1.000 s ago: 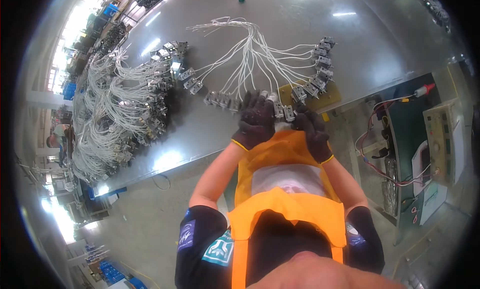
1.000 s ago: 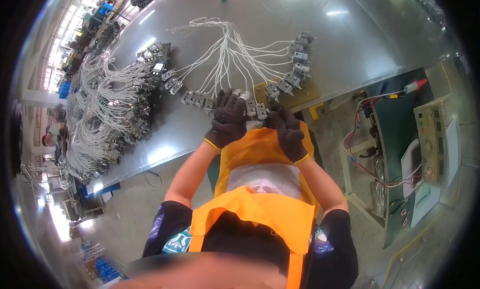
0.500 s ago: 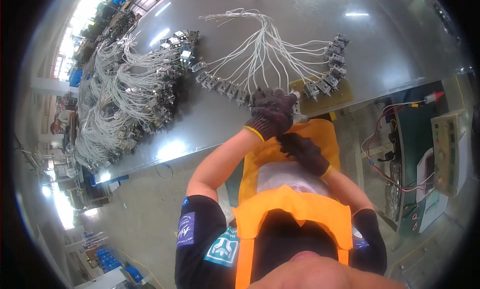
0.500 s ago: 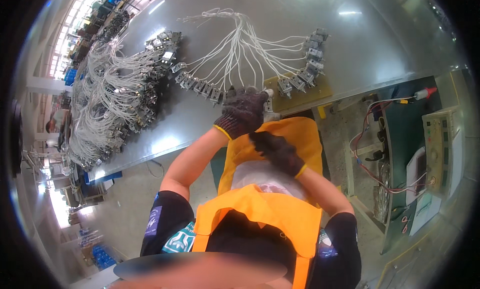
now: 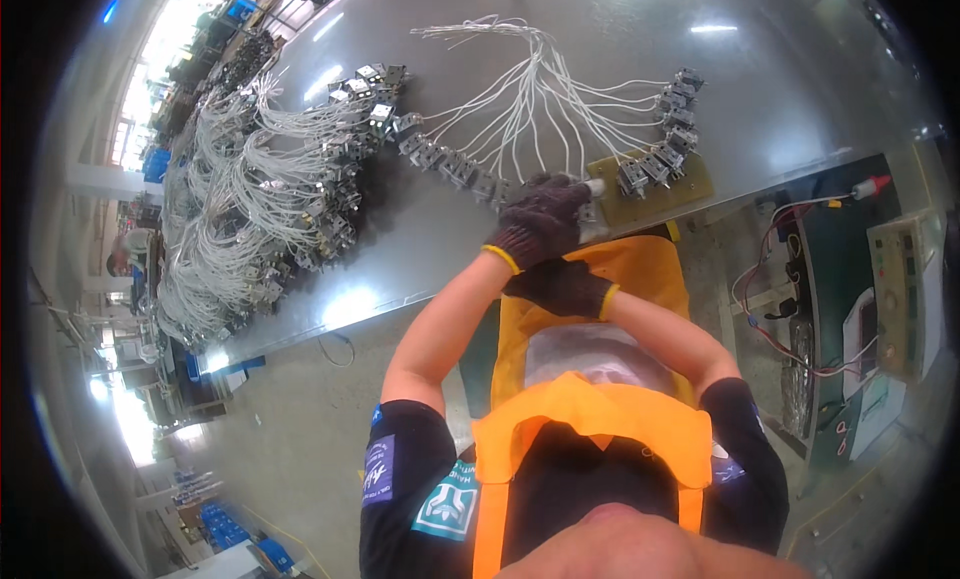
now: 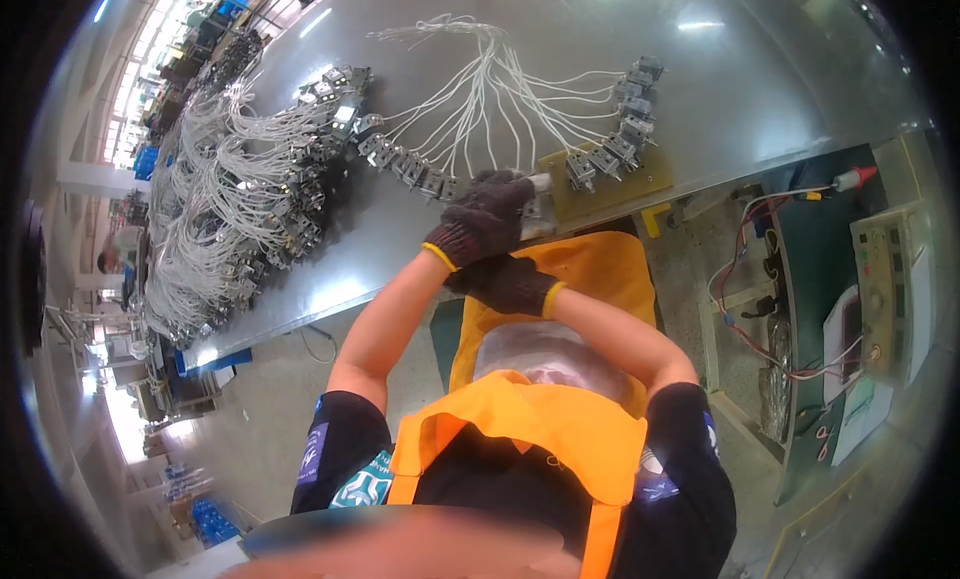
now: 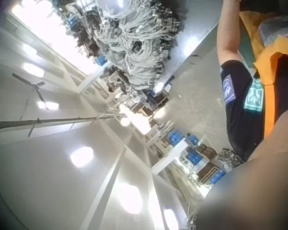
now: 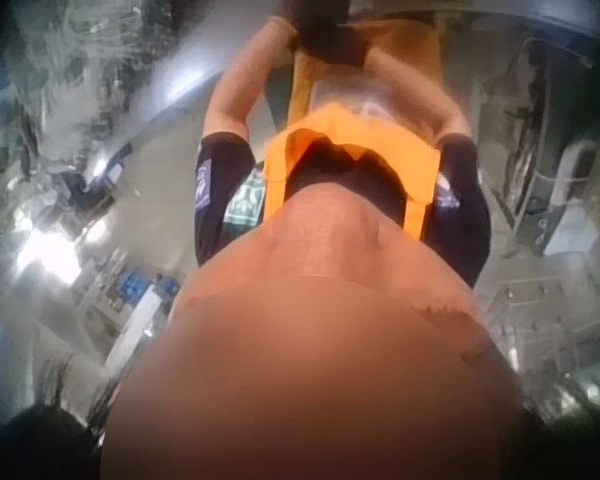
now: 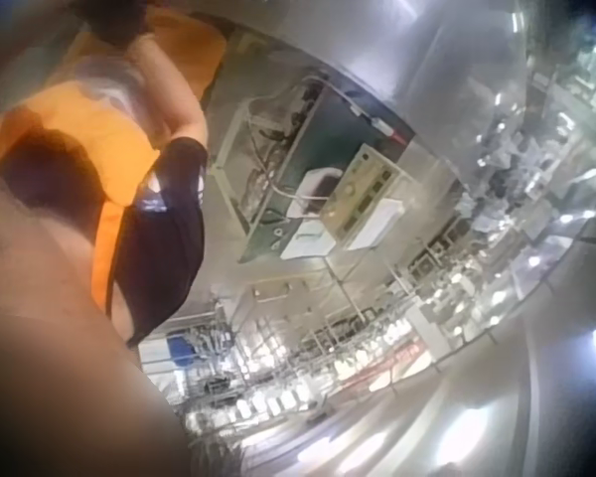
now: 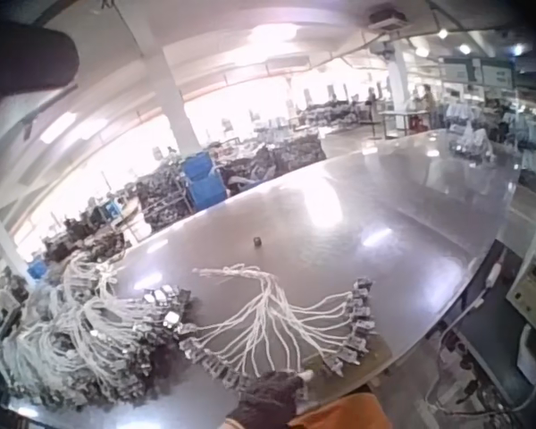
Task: Assembling an electronic wiring harness by plugging multiple connectors into a circuit board at a manual workstation.
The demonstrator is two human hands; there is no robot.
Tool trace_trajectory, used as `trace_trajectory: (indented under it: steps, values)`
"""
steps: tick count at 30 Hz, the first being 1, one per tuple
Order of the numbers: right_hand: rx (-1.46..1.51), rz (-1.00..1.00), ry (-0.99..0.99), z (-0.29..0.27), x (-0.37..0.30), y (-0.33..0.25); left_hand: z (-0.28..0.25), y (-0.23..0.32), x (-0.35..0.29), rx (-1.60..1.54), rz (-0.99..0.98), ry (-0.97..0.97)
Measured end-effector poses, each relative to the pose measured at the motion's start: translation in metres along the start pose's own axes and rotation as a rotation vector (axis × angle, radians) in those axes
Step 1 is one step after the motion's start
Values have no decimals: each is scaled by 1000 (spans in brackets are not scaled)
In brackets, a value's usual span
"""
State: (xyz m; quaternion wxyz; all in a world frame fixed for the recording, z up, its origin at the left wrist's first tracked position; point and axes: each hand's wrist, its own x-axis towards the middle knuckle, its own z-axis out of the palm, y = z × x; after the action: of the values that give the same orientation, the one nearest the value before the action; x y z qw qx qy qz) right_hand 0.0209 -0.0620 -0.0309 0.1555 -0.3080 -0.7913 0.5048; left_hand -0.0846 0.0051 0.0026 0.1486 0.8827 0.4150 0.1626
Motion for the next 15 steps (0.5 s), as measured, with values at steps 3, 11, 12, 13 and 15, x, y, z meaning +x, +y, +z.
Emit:
trace_trajectory:
  steps: [3,11,12,13,15]
  values:
    - [564,264,-90,-33,-54,6,-22,5,-15,-27,-81,-47]
    - [825,47,784,-104,-74,59,-8,5,-4,-965,-439,-13]
    - [800,48,920,-107,-71,58,-1,11,-1,-960,-442,-32]
    - [812,54,931,-109,-68,56,5,19,2,-581,-306,59]
    - [643,14,1084,-113,-64,56,15,32,9,170,-1,227]
